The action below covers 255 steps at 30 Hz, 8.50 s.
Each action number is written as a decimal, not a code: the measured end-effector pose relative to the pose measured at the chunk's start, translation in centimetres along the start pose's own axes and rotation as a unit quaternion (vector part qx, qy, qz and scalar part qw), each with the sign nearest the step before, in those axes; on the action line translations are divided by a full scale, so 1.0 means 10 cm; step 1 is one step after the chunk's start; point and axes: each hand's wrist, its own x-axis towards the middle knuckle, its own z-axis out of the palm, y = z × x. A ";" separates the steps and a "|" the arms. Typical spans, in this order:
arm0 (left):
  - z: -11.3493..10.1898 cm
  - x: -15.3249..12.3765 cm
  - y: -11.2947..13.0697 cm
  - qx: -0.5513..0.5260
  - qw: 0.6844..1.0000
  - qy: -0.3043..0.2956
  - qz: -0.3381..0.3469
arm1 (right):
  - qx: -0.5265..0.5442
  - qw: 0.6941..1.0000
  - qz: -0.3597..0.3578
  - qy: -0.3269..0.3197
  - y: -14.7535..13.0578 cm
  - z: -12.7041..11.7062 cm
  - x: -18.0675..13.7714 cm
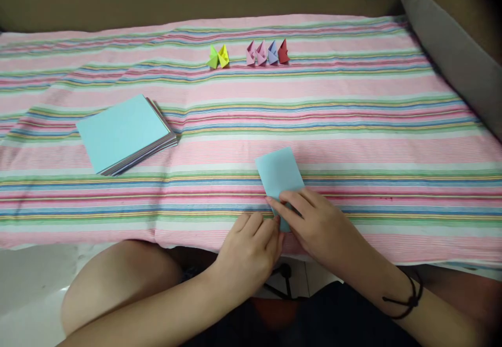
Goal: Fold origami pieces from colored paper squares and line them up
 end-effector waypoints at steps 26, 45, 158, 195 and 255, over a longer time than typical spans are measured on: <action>0.05 0.11 -0.44 0.011 0.999 -0.020 -0.038 | -0.005 1.000 0.010 0.010 -0.19 -0.18 -0.16; -0.03 0.11 -0.42 -0.116 0.978 -0.102 0.138 | 0.168 0.980 0.100 0.039 0.59 -0.54 -0.26; 0.10 0.37 -0.50 -0.102 0.982 -0.127 -0.094 | 0.210 0.974 0.087 0.015 0.59 -0.09 0.08; 0.08 0.33 -0.46 -0.083 0.978 -0.164 -0.095 | 0.290 0.942 0.167 0.026 0.63 -0.22 0.25; 0.10 0.31 -0.48 -0.040 0.982 -0.187 -0.010 | 0.237 0.921 0.309 0.019 0.20 -0.15 -0.05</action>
